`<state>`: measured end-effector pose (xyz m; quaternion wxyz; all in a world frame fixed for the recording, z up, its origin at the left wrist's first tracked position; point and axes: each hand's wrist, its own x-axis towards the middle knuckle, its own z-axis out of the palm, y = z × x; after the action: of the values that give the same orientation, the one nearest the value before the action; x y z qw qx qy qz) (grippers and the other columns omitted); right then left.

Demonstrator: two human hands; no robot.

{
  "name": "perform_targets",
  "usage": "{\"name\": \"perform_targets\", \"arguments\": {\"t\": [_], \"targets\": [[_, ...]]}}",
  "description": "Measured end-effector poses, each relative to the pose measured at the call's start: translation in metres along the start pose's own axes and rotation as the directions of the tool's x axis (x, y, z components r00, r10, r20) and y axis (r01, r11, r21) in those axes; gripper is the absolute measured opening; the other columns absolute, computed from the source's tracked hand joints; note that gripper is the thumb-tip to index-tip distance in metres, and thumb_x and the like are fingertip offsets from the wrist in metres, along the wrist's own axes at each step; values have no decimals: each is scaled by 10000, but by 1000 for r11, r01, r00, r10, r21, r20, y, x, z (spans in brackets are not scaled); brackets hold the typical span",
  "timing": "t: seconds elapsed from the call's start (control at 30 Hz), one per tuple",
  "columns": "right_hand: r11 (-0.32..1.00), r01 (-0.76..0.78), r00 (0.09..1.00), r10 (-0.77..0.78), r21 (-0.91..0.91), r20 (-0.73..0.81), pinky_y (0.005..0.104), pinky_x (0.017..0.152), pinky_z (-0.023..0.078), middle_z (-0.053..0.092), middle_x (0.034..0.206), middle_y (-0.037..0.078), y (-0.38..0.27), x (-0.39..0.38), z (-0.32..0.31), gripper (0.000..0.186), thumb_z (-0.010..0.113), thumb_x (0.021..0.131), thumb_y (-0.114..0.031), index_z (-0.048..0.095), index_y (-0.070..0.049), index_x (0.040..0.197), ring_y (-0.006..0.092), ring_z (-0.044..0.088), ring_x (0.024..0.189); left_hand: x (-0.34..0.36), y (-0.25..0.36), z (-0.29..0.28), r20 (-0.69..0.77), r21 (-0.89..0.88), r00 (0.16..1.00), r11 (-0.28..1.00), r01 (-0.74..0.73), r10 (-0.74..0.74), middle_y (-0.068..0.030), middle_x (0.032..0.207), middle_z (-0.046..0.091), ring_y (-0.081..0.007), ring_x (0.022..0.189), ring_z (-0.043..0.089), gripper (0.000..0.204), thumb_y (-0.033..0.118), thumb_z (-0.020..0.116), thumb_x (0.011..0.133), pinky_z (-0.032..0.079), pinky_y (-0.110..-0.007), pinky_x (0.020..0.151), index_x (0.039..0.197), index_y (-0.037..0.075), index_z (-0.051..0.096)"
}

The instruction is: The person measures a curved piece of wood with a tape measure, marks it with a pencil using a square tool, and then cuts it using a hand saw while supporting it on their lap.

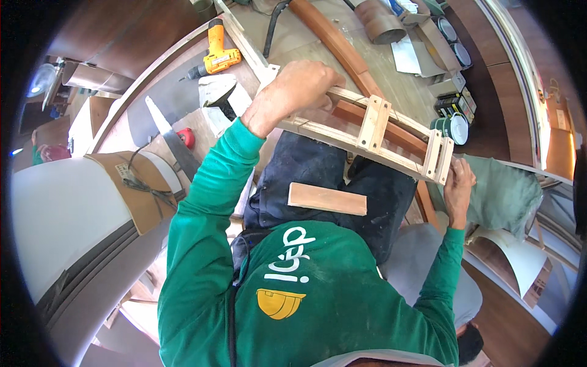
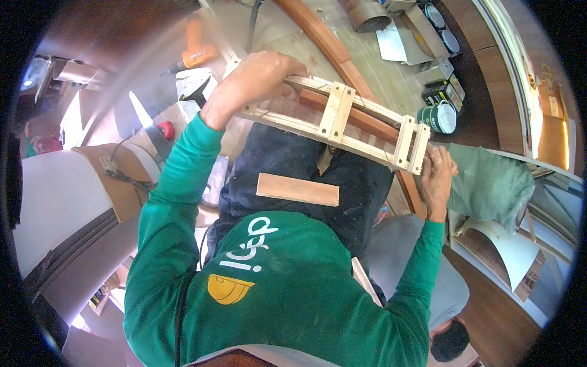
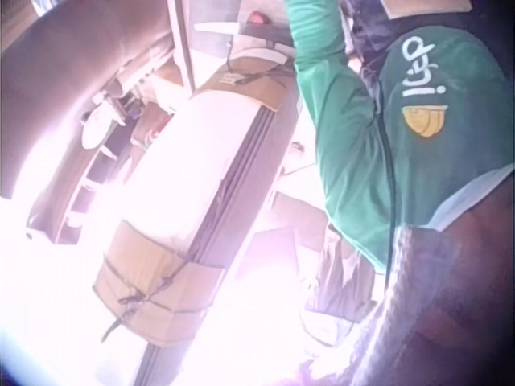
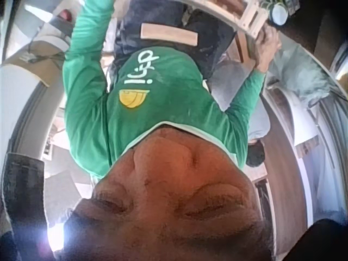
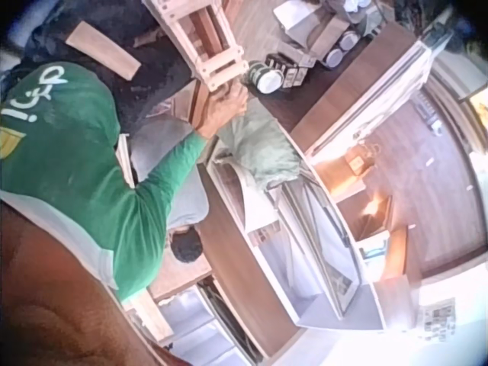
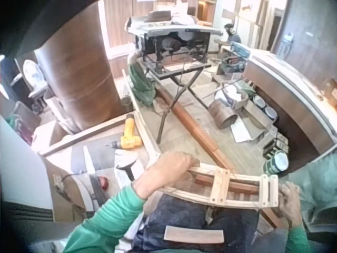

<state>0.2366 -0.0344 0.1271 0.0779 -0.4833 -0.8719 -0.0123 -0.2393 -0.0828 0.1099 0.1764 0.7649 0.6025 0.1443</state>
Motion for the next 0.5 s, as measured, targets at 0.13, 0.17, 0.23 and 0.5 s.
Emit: {"name": "perform_targets", "arguments": {"t": [0.13, 0.17, 0.23, 0.5], "targets": [[996, 88, 990, -87, 10, -109, 453, 1001, 419, 630, 1084, 103, 8, -1, 8, 283, 654, 956, -25, 702, -98, 1225, 328, 622, 1097, -1, 13, -6, 14, 25, 998, 998, 56, -57, -136, 1003, 782, -375, 979, 749, 342, 227, 857, 778, 587, -498, 862, 1095, 125, 780], [996, 84, 991, -82, 12, -107, 452, 999, 417, 629, 1083, 103, 9, -2, 8, 280, 655, 955, -24, 702, -97, 1221, 328, 622, 1095, 0, 13, -7, 10, 28, 999, 998, 50, -50, -133, 1003, 782, -373, 974, 750, 335, 232, 855, 781, 588, -497, 856, 1089, 125, 779], [997, 72, 995, -70, 30, -69, 449, 998, 414, 627, 1080, 102, 9, -1, 4, 272, 656, 954, -22, 701, -96, 1212, 327, 623, 1098, 0, 13, -6, 3, 34, 999, 999, 34, -34, -127, 1002, 783, -369, 963, 751, 322, 242, 851, 787, 590, -494, 844, 1077, 124, 777], [997, 79, 992, -78, 11, -94, 446, 1001, 411, 629, 1088, 103, 13, -2, 8, 266, 658, 958, -26, 700, -91, 1212, 327, 622, 1111, -2, 12, -3, -58, 45, 998, 999, -2, 5, -125, 993, 782, -365, 957, 753, 327, 262, 852, 787, 593, -492, 831, 1070, 115, 779]]}}
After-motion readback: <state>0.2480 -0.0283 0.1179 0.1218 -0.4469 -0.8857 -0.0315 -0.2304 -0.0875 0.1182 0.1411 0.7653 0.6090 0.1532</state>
